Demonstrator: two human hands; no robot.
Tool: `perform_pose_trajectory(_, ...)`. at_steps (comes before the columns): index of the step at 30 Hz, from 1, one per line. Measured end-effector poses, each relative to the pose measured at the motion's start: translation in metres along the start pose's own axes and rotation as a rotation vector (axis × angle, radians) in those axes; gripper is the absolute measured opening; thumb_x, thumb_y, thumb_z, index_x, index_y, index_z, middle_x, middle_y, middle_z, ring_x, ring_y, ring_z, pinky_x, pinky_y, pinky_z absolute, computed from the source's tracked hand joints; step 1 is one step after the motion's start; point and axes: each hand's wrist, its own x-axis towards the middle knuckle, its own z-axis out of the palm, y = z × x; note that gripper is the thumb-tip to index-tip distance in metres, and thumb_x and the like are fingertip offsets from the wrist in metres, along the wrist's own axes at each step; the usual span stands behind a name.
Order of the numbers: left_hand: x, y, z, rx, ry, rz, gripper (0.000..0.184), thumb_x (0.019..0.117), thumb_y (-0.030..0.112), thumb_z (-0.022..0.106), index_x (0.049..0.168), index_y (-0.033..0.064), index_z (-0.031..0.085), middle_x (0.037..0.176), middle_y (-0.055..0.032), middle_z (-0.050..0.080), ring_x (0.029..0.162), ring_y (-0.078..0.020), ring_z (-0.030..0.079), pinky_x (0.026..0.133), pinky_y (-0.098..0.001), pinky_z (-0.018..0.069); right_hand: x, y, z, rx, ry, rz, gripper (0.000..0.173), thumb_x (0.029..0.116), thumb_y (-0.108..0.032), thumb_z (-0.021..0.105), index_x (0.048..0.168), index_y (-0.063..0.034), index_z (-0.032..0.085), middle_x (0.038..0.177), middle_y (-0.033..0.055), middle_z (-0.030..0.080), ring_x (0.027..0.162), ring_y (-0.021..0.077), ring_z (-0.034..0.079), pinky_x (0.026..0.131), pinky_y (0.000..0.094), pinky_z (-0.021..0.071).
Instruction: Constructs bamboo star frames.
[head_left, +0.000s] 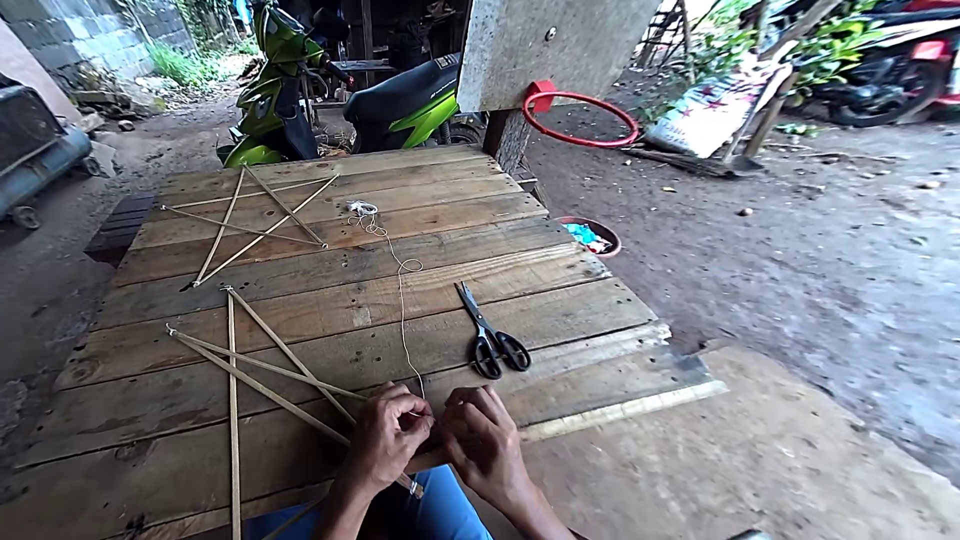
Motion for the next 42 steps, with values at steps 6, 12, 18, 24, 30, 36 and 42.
perform_pose_trajectory(6,0.000,0.001,-0.002,0.009,0.001,-0.009,0.012,0.0840,0.013,0.070,0.085,0.0052,0.078,0.077,-0.0020,0.066,0.082,-0.0103,0.063,0.077,-0.0243,0.0494,-0.002,-0.002,0.009,-0.039,0.042,-0.007,0.012,0.0870,-0.024,0.065,0.085,-0.0133,0.069,0.093,0.0044,0.068,0.090,0.0136,0.060,0.078,0.0210,0.0476)
perform_pose_trajectory(12,0.000,0.001,-0.002,0.020,-0.013,-0.005,0.012,0.0837,0.015,0.071,0.084,0.0053,0.078,0.077,-0.0020,0.066,0.083,-0.0113,0.063,0.077,-0.0254,0.0501,0.000,-0.003,0.012,-0.051,0.038,-0.025,0.010,0.0868,-0.023,0.064,0.083,-0.0136,0.067,0.091,0.0038,0.068,0.087,0.0132,0.060,0.075,0.0211,0.0474)
perform_pose_trajectory(18,-0.002,0.000,-0.003,0.079,0.004,0.025,0.013,0.0845,0.016,0.070,0.083,0.0063,0.078,0.074,-0.0014,0.064,0.079,-0.0127,0.061,0.076,-0.0278,0.0488,0.002,-0.003,0.011,-0.027,0.015,-0.011,0.013,0.0848,-0.023,0.064,0.078,-0.0115,0.064,0.089,0.0060,0.067,0.086,0.0158,0.061,0.075,0.0236,0.0483)
perform_pose_trajectory(24,-0.012,0.002,-0.005,0.245,0.086,0.023,0.011,0.0844,0.013,0.068,0.080,0.0057,0.076,0.072,-0.0042,0.063,0.077,-0.0216,0.062,0.080,-0.0397,0.0497,-0.003,-0.001,0.009,-0.072,-0.038,-0.012,0.014,0.0798,-0.022,0.062,0.072,-0.0101,0.062,0.086,0.0068,0.067,0.085,0.0190,0.062,0.073,0.0265,0.0496)
perform_pose_trajectory(30,-0.016,-0.002,0.002,0.234,0.116,-0.009,0.011,0.0853,0.011,0.068,0.080,0.0052,0.076,0.073,-0.0045,0.065,0.078,-0.0212,0.064,0.077,-0.0379,0.0518,-0.005,0.001,0.009,-0.122,-0.059,-0.042,0.014,0.0800,-0.020,0.061,0.072,-0.0087,0.062,0.084,0.0080,0.067,0.082,0.0203,0.063,0.071,0.0272,0.0505)
perform_pose_trajectory(36,-0.020,-0.001,0.005,0.223,0.113,-0.047,0.011,0.0860,0.010,0.068,0.082,0.0046,0.076,0.074,-0.0048,0.065,0.077,-0.0207,0.064,0.075,-0.0374,0.0523,-0.005,-0.002,0.009,-0.177,-0.066,-0.011,0.011,0.0768,-0.018,0.061,0.070,-0.0094,0.061,0.083,0.0067,0.067,0.081,0.0208,0.062,0.068,0.0284,0.0501)
perform_pose_trajectory(42,-0.020,-0.003,0.003,0.289,0.100,-0.032,0.012,0.0821,0.017,0.070,0.085,0.0085,0.078,0.069,-0.0018,0.060,0.070,-0.0184,0.059,0.070,-0.0360,0.0496,-0.007,-0.006,-0.005,-0.194,-0.118,0.039,0.019,0.0792,-0.026,0.061,0.087,-0.0106,0.069,0.090,0.0066,0.068,0.088,0.0219,0.064,0.077,0.0301,0.0524)
